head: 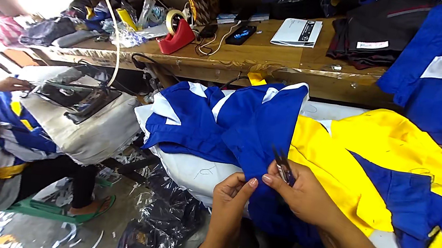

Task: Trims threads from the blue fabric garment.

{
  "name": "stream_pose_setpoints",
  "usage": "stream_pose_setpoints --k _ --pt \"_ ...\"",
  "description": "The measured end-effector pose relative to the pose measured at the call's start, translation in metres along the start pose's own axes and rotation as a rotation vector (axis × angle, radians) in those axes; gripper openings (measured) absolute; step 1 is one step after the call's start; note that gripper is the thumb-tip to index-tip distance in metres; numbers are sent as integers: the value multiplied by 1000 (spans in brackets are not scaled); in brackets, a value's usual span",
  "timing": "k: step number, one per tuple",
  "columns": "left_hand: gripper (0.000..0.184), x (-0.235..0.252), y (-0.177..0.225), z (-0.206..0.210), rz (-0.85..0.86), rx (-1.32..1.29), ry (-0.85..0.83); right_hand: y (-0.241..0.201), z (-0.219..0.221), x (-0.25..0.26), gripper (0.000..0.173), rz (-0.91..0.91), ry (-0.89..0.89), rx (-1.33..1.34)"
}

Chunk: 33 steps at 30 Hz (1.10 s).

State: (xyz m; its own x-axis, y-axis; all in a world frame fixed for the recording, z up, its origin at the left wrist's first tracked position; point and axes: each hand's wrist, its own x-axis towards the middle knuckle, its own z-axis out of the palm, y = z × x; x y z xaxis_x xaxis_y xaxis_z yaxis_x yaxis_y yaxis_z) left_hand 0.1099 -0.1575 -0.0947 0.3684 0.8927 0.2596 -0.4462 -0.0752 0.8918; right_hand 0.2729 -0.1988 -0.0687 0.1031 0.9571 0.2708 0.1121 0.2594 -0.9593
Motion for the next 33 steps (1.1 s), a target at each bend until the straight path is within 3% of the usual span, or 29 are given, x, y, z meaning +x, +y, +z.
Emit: stream_pose_setpoints --k 3,7,9,13,17,24,33 --pt "13 1 2 -4 16 42 -25 8 0 0 13 43 -35 230" --pt "18 5 7 -7 -249 -194 -97 13 -8 1 14 83 -134 365" --pt "17 8 6 -9 -244 -159 -161 8 -21 3 10 -23 -167 47" --pt "17 10 12 -4 -123 7 -204 -28 -53 -2 51 -361 -141 -875" --pt "17 12 15 7 -61 113 -241 -76 -73 -7 49 -606 -194 -1282" --pt "16 12 13 20 13 247 -263 -111 -71 -13 43 -682 -339 -1550" --pt "15 10 14 21 53 300 -256 -113 -64 -7 41 -676 -412 -1583"
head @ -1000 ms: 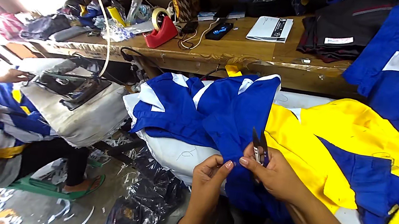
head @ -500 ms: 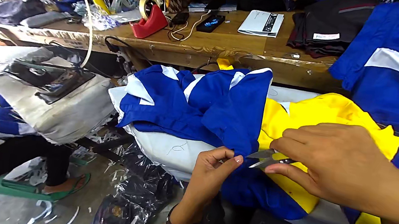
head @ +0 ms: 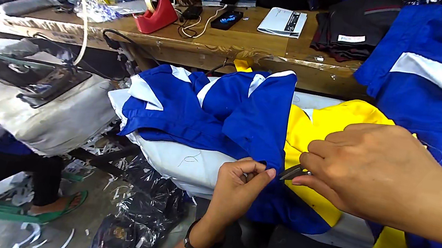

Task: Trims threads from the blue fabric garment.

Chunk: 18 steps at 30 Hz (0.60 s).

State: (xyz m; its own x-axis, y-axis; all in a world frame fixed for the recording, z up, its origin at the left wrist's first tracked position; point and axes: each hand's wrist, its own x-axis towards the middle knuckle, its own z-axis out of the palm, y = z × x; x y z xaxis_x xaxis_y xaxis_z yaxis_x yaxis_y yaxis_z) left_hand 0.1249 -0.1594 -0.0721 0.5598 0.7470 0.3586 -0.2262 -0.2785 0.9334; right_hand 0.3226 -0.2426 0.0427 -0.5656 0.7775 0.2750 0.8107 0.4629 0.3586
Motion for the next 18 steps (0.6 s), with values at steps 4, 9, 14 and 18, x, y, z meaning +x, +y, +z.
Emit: stream_pose_setpoints --k 4,9,14,18 --pt "15 0 0 0 5 20 -6 1 2 4 42 -23 -14 22" --pt "15 -1 -1 -2 10 36 -18 3 3 7 40 -26 -43 67" --pt "14 -1 -2 -2 -6 70 -52 4 6 10 38 -48 -67 100" --pt "15 -2 -4 -1 0 118 -93 5 8 13 33 -82 -109 137"
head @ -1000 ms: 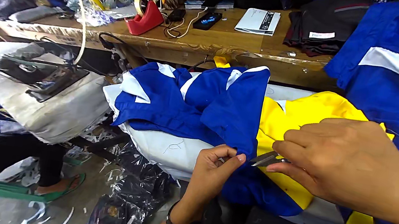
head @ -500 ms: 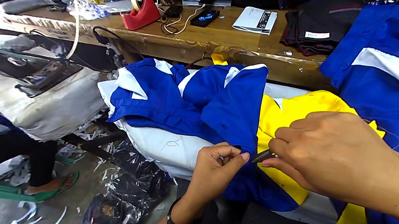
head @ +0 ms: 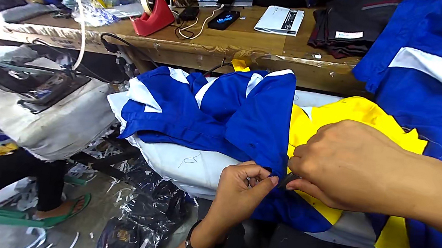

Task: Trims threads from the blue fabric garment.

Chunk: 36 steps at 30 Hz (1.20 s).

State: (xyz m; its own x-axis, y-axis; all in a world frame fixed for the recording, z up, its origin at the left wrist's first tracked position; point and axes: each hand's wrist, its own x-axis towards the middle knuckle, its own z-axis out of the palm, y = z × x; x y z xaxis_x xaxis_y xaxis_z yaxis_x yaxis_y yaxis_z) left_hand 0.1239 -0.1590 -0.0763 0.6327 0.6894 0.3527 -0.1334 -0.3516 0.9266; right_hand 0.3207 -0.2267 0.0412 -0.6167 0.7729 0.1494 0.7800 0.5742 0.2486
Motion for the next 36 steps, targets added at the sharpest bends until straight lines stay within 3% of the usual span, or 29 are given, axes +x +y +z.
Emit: stream_pose_setpoints --k 7,11,13,15,17,20,24,29,36 --pt "14 -4 -7 3 31 38 41 -4 -8 -7 33 95 -25 -19" --pt "11 -17 -8 7 -103 -194 107 -5 -5 -35 44 307 81 69" --pt "11 -25 -6 11 -239 -432 121 -15 20 -42 44 510 205 286" --pt "10 -30 -7 16 -330 -607 130 -32 56 -45 32 696 298 730" --pt "10 -32 -8 22 -360 -696 137 -49 88 -41 20 729 447 1195" --pt "11 -33 -11 28 -301 -638 164 -66 107 -28 6 715 642 1540" --pt "11 -33 -13 29 -196 -533 206 -72 115 -20 7 707 724 1521" --pt "11 -30 -17 28 -342 -784 145 -76 120 -15 7 756 767 1621" --pt "14 -24 -12 27 -379 -725 207 -92 129 -13 14 812 918 1167"
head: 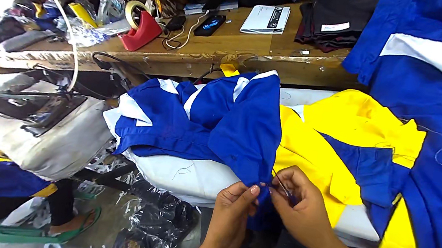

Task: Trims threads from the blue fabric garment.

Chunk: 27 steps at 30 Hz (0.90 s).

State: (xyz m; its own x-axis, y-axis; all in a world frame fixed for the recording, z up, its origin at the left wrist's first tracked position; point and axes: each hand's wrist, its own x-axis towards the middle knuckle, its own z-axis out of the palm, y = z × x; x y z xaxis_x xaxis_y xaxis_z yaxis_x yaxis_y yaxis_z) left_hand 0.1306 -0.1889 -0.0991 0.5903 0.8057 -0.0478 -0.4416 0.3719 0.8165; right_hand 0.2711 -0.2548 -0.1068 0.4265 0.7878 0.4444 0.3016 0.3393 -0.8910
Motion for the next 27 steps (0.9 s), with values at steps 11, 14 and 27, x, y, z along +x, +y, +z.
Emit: stream_pose_setpoints --k 11,14,27 --pt "15 -3 0 3 171 136 38 -10 -9 -5 28 -57 -36 33" --pt "15 -2 -1 -1 193 149 31 -11 -29 -8 50 172 -302 214" --pt "13 1 -4 -3 294 247 19 1 -37 -16 38 359 -422 342"
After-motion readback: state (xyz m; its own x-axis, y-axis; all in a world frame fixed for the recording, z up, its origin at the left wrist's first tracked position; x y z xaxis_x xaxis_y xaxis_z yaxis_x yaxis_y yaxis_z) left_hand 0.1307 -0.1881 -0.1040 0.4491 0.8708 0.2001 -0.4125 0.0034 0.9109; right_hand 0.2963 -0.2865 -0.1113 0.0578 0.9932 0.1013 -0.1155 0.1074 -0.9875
